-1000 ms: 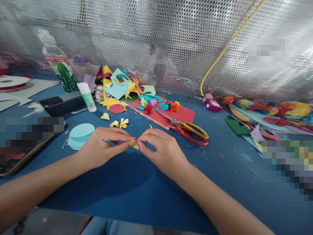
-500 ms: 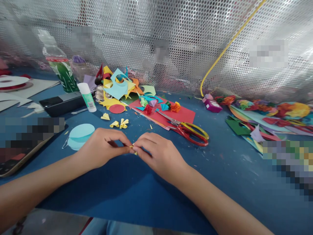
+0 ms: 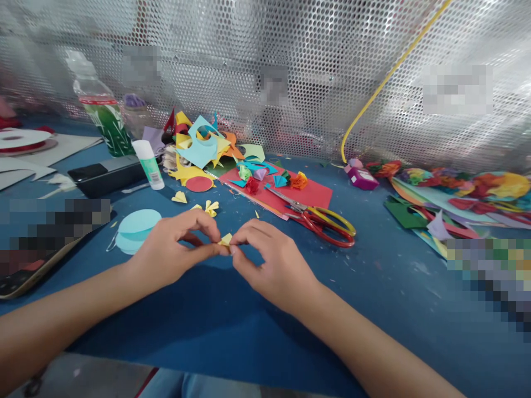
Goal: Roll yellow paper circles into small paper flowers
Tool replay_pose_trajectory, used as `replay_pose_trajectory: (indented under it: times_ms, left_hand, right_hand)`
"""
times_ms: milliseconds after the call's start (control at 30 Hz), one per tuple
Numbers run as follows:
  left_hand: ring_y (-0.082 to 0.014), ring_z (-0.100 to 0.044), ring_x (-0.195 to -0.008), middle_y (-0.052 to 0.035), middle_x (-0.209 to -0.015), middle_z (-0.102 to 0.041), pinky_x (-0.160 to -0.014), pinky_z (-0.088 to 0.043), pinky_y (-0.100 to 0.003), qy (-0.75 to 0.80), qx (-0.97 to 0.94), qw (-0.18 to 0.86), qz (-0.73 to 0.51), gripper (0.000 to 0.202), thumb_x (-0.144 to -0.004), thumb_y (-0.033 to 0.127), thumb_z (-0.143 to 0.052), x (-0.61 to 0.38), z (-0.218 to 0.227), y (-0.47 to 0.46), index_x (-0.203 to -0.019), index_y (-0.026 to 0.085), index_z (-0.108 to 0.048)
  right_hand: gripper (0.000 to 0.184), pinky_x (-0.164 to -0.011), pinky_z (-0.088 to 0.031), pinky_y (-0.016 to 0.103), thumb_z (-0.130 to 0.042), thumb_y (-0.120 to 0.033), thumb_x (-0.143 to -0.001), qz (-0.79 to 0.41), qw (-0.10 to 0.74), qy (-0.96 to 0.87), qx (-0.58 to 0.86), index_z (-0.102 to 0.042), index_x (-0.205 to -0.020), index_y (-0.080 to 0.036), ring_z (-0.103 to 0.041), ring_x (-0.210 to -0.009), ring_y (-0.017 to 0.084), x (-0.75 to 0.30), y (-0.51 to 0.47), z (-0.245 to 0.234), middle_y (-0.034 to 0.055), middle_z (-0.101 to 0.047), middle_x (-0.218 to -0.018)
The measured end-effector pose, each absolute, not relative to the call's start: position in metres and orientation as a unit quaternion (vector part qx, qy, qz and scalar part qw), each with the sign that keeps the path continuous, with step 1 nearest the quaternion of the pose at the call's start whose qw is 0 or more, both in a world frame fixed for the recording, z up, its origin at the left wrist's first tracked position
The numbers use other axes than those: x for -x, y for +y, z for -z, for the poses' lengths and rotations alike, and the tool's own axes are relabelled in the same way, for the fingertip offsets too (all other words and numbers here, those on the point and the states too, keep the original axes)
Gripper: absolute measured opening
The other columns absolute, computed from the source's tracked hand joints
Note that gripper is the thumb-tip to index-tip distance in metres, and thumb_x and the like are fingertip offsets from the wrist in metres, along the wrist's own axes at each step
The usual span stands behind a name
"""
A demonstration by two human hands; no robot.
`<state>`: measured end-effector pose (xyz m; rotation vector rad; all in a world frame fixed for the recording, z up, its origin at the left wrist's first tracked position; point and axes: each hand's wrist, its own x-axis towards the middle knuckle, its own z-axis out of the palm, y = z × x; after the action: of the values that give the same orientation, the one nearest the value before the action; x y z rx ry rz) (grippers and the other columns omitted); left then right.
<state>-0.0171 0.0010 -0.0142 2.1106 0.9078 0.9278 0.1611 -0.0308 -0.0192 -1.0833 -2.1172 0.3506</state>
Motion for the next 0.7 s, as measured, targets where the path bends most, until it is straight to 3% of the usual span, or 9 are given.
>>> replay_pose_trajectory:
  times_ms: [233,567,700]
  left_hand:
    - [-0.0084,-0.059,-0.068,0.0001,-0.079,-0.065,-0.056,-0.046,-0.014,0.274,-0.854,0.272,-0.348,0.006,-0.076,0.018,-0.057,0.0198,0.0108,-0.0013,-0.076,0.017,-0.063]
    - [-0.0075,-0.057,-0.059,0.0035,-0.067,-0.06,-0.052,-0.046,-0.014,0.347,-0.796,0.383,-0.314,0.006,-0.07,0.019,-0.061,0.0175,0.0152,0.0,-0.069,0.016,-0.055]
    - [-0.0084,-0.058,-0.064,0.0034,-0.07,-0.06,-0.054,-0.047,-0.015,0.35,-0.791,0.391,-0.314,0.005,-0.072,0.021,-0.059,0.0162,0.0135,-0.0019,-0.075,0.018,-0.056]
  right_hand:
    - [0.009,-0.065,-0.041,0.025,-0.049,-0.011,-0.079,-0.122,0.36,-0.82,0.427,-0.051,-0.074,-0.019,-0.051,-0.07,0.012,-0.1651,-0.0248,0.0201,0.0005,-0.055,-0.074]
    - [0.011,-0.068,-0.04,0.026,-0.048,-0.011,-0.081,-0.108,0.337,-0.843,0.405,-0.054,-0.075,-0.018,-0.051,-0.073,0.013,-0.161,-0.0281,0.0219,0.0024,-0.056,-0.076]
    - [0.008,-0.07,-0.04,0.026,-0.049,-0.014,-0.081,-0.164,0.382,-0.823,0.388,-0.056,-0.078,-0.018,-0.051,-0.074,0.013,-0.1609,-0.0291,0.0237,0.0024,-0.056,-0.079]
